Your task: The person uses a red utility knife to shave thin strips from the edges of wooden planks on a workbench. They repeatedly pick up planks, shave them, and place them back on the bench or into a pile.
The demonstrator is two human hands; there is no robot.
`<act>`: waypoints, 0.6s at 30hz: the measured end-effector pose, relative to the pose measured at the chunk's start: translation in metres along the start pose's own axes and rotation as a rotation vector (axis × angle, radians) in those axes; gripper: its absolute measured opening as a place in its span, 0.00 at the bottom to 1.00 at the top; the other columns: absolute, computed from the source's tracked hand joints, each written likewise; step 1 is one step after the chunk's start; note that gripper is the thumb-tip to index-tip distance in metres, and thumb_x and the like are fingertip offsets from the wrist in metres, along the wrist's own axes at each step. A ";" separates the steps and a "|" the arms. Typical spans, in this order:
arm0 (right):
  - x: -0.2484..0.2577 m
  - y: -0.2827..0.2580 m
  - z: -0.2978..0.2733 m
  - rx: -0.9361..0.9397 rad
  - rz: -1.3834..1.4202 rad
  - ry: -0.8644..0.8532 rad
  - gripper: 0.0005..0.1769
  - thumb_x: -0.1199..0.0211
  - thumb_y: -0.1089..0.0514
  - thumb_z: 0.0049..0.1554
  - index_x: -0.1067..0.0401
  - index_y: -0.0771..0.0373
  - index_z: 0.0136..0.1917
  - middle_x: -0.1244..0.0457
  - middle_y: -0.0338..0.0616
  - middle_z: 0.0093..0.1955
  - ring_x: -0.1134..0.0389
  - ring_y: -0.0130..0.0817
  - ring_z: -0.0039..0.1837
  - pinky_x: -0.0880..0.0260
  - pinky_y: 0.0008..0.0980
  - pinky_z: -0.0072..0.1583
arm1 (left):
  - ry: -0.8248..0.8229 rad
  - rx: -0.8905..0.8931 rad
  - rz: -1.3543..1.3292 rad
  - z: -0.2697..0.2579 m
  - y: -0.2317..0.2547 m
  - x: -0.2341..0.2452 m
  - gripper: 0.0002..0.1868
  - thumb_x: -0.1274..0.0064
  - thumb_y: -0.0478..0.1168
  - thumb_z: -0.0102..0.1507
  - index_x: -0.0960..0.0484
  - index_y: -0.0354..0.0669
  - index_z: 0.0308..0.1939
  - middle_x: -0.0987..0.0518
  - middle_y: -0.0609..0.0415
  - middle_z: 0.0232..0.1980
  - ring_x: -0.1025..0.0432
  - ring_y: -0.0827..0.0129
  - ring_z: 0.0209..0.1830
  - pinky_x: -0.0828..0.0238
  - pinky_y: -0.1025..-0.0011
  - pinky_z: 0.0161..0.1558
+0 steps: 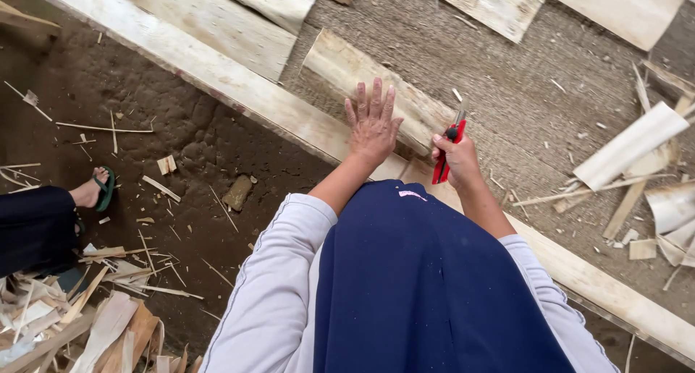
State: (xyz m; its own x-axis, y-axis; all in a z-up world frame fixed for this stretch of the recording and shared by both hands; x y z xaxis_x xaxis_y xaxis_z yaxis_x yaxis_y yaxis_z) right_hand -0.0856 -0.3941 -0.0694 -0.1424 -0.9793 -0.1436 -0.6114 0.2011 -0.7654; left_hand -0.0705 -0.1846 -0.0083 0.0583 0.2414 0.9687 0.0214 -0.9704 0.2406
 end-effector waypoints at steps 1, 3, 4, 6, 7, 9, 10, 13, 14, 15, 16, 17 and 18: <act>-0.012 0.000 0.001 0.001 -0.006 -0.001 0.12 0.32 0.67 0.58 0.35 0.60 0.47 0.39 0.38 0.34 0.33 0.30 0.30 0.27 0.32 0.35 | 0.002 0.004 -0.005 0.004 -0.014 0.003 0.35 0.62 0.58 0.74 0.49 0.54 0.82 0.68 0.48 0.85 0.79 0.41 0.83 0.78 0.32 0.75; -0.033 0.003 0.004 -0.018 -0.049 -0.017 0.11 0.33 0.66 0.58 0.35 0.60 0.47 0.39 0.38 0.34 0.33 0.30 0.30 0.27 0.32 0.34 | -0.135 0.039 -0.029 0.010 -0.041 -0.006 0.34 0.69 0.59 0.75 0.54 0.56 0.83 0.72 0.51 0.85 0.83 0.45 0.82 0.83 0.35 0.75; -0.038 0.006 0.007 -0.017 -0.055 -0.015 0.11 0.33 0.66 0.58 0.35 0.60 0.47 0.39 0.38 0.34 0.33 0.30 0.30 0.27 0.32 0.34 | -0.134 0.041 -0.035 0.011 -0.051 -0.006 0.34 0.69 0.59 0.75 0.54 0.56 0.83 0.72 0.51 0.85 0.83 0.45 0.82 0.83 0.35 0.75; -0.043 0.014 0.012 -0.023 -0.058 -0.001 0.12 0.32 0.67 0.58 0.35 0.61 0.48 0.39 0.39 0.34 0.31 0.33 0.30 0.26 0.32 0.34 | -0.167 -0.014 -0.042 0.013 -0.063 -0.010 0.35 0.71 0.61 0.76 0.55 0.55 0.83 0.70 0.47 0.85 0.80 0.39 0.82 0.77 0.30 0.74; -0.046 0.012 0.011 -0.022 -0.063 0.002 0.12 0.32 0.67 0.58 0.35 0.61 0.48 0.39 0.39 0.34 0.31 0.33 0.30 0.26 0.32 0.34 | -0.165 -0.014 -0.048 0.015 -0.068 -0.010 0.35 0.71 0.61 0.76 0.55 0.55 0.83 0.70 0.47 0.85 0.80 0.39 0.82 0.77 0.30 0.74; -0.049 0.010 0.009 -0.026 -0.085 0.016 0.12 0.32 0.67 0.58 0.35 0.61 0.48 0.39 0.40 0.34 0.31 0.32 0.30 0.25 0.32 0.34 | -0.204 -0.003 -0.014 0.017 -0.077 -0.015 0.35 0.75 0.63 0.75 0.55 0.59 0.83 0.71 0.51 0.85 0.82 0.43 0.82 0.81 0.32 0.74; -0.049 0.012 0.013 -0.026 -0.089 0.019 0.12 0.32 0.67 0.58 0.35 0.61 0.48 0.39 0.40 0.34 0.31 0.32 0.30 0.25 0.32 0.34 | -0.205 -0.003 -0.019 0.017 -0.079 -0.014 0.35 0.75 0.63 0.75 0.55 0.59 0.83 0.71 0.51 0.85 0.82 0.43 0.82 0.81 0.32 0.74; -0.049 0.016 0.014 -0.035 -0.099 0.024 0.12 0.33 0.67 0.57 0.36 0.62 0.48 0.39 0.40 0.34 0.31 0.33 0.30 0.25 0.33 0.34 | -0.182 -0.039 -0.033 0.017 -0.083 -0.008 0.35 0.72 0.63 0.75 0.54 0.58 0.83 0.66 0.47 0.85 0.78 0.40 0.83 0.76 0.31 0.74; -0.052 0.013 0.010 -0.035 -0.107 0.028 0.12 0.33 0.67 0.58 0.36 0.62 0.48 0.39 0.40 0.34 0.31 0.32 0.30 0.24 0.33 0.34 | -0.195 -0.035 -0.034 0.017 -0.084 -0.009 0.35 0.74 0.64 0.75 0.54 0.59 0.83 0.67 0.48 0.85 0.79 0.41 0.83 0.78 0.31 0.74; -0.055 0.010 0.007 -0.034 -0.116 0.030 0.11 0.33 0.66 0.58 0.36 0.63 0.48 0.39 0.40 0.34 0.30 0.32 0.30 0.24 0.32 0.34 | -0.206 -0.029 -0.034 0.017 -0.086 -0.009 0.35 0.76 0.65 0.75 0.55 0.60 0.83 0.68 0.49 0.85 0.80 0.42 0.83 0.80 0.32 0.74; -0.055 0.011 0.007 -0.036 -0.116 0.030 0.11 0.33 0.66 0.58 0.36 0.63 0.48 0.39 0.40 0.34 0.30 0.32 0.30 0.24 0.32 0.34 | -0.208 -0.029 -0.034 0.016 -0.087 -0.008 0.35 0.76 0.65 0.75 0.55 0.60 0.83 0.68 0.49 0.85 0.80 0.42 0.83 0.80 0.32 0.74; -0.056 0.012 0.007 -0.035 -0.114 0.029 0.11 0.33 0.67 0.57 0.36 0.63 0.48 0.39 0.40 0.34 0.30 0.33 0.30 0.24 0.32 0.34 | -0.214 -0.032 -0.034 0.016 -0.087 -0.006 0.35 0.76 0.65 0.75 0.55 0.60 0.83 0.68 0.49 0.85 0.80 0.42 0.83 0.80 0.32 0.74; -0.057 0.013 0.007 -0.033 -0.112 0.027 0.11 0.33 0.67 0.57 0.36 0.63 0.48 0.39 0.41 0.34 0.30 0.33 0.30 0.24 0.32 0.34 | -0.219 -0.035 -0.034 0.016 -0.087 -0.004 0.35 0.76 0.64 0.75 0.56 0.60 0.83 0.69 0.49 0.85 0.80 0.41 0.82 0.81 0.32 0.74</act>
State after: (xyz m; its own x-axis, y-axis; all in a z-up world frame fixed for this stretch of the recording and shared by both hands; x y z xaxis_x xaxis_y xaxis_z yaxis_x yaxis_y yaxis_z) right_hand -0.0799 -0.3362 -0.0753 -0.0918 -0.9949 -0.0410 -0.6501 0.0911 -0.7543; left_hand -0.0569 -0.1007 -0.0341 0.2739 0.2663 0.9242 -0.0074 -0.9603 0.2789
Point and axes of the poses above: each hand's wrist, its own z-axis towards the middle knuckle, its own x-axis out of the back of the hand, y = z × x, the point moved 9 cm from there along z, towards the middle knuckle
